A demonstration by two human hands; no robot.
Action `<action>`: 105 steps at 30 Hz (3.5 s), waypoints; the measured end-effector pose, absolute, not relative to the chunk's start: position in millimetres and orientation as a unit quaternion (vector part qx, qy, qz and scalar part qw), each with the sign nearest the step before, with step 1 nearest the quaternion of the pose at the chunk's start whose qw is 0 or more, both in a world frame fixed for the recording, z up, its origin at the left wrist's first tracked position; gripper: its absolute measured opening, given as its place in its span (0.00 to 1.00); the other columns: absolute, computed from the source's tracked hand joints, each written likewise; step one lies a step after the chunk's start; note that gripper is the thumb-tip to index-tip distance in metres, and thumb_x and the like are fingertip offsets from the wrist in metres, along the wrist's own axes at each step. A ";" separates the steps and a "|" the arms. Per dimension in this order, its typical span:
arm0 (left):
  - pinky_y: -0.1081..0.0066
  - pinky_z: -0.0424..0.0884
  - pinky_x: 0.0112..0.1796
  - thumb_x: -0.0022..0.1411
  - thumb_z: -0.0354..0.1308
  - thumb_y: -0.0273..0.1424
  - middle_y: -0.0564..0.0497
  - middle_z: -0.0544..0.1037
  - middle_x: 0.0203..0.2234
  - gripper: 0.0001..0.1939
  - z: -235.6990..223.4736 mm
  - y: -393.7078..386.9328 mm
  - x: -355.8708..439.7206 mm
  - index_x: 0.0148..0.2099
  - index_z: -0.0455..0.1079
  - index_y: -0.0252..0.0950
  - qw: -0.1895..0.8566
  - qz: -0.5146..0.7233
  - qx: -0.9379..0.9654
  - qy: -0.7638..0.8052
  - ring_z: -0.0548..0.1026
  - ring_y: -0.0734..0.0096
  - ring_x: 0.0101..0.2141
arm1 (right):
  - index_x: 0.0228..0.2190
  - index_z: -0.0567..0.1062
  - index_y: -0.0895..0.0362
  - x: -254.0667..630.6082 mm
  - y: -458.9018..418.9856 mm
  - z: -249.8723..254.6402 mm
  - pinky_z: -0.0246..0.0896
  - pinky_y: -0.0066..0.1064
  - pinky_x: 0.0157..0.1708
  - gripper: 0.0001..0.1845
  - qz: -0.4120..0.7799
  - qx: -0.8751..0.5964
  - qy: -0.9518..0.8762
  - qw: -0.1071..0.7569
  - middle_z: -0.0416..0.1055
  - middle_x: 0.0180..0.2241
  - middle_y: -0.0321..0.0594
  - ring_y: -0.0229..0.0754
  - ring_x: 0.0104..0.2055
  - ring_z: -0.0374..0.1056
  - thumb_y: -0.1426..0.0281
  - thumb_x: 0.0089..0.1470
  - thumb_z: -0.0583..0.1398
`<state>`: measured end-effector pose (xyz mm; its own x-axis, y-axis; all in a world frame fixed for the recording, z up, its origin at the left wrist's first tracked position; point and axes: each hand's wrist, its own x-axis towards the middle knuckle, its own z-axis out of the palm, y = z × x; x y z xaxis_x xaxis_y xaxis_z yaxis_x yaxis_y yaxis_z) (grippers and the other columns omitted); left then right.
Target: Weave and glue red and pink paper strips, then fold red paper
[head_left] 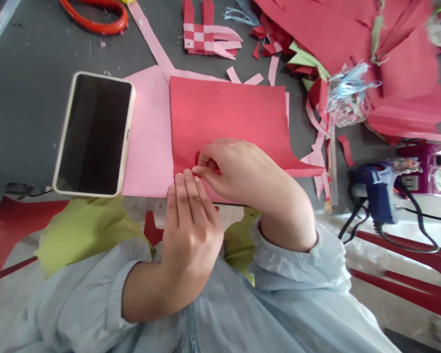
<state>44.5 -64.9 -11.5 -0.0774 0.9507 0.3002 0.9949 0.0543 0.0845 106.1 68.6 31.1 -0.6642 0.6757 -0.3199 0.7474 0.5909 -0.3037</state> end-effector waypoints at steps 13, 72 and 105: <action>0.64 0.81 0.41 0.63 0.48 0.16 0.37 0.83 0.40 0.16 15.5 -54.1 -0.4 0.43 0.77 0.23 0.094 -0.159 -0.734 -0.653 0.83 0.57 0.40 | 0.30 0.76 0.58 107.6 69.2 30.6 0.47 0.32 0.29 0.12 -0.202 0.393 0.893 0.084 0.73 0.30 0.40 0.39 0.30 0.62 0.68 0.62 0.56; 0.62 0.78 0.40 0.61 0.53 0.18 0.42 0.80 0.38 0.18 6.3 -53.7 -22.8 0.53 0.73 0.29 0.108 -0.126 -0.801 -0.575 0.79 0.59 0.41 | 0.27 0.77 0.56 145.2 87.2 38.3 0.48 0.33 0.31 0.15 -0.207 0.461 0.856 0.106 0.70 0.24 0.39 0.42 0.31 0.66 0.60 0.59 0.59; 0.55 0.72 0.51 0.64 0.55 0.21 0.42 0.77 0.45 0.23 4.9 -47.5 -4.2 0.60 0.69 0.37 0.019 -0.151 -0.783 -0.603 0.75 0.55 0.50 | 0.29 0.79 0.59 147.6 87.1 38.7 0.48 0.34 0.31 0.12 -0.199 0.423 0.881 0.072 0.71 0.24 0.40 0.38 0.29 0.64 0.64 0.60 0.62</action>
<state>-4.2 -47.5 4.9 0.2269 0.9386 0.2597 0.9500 -0.2721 0.1534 147.6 87.1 38.7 -0.6321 0.7167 -0.2947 0.7738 0.5635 -0.2894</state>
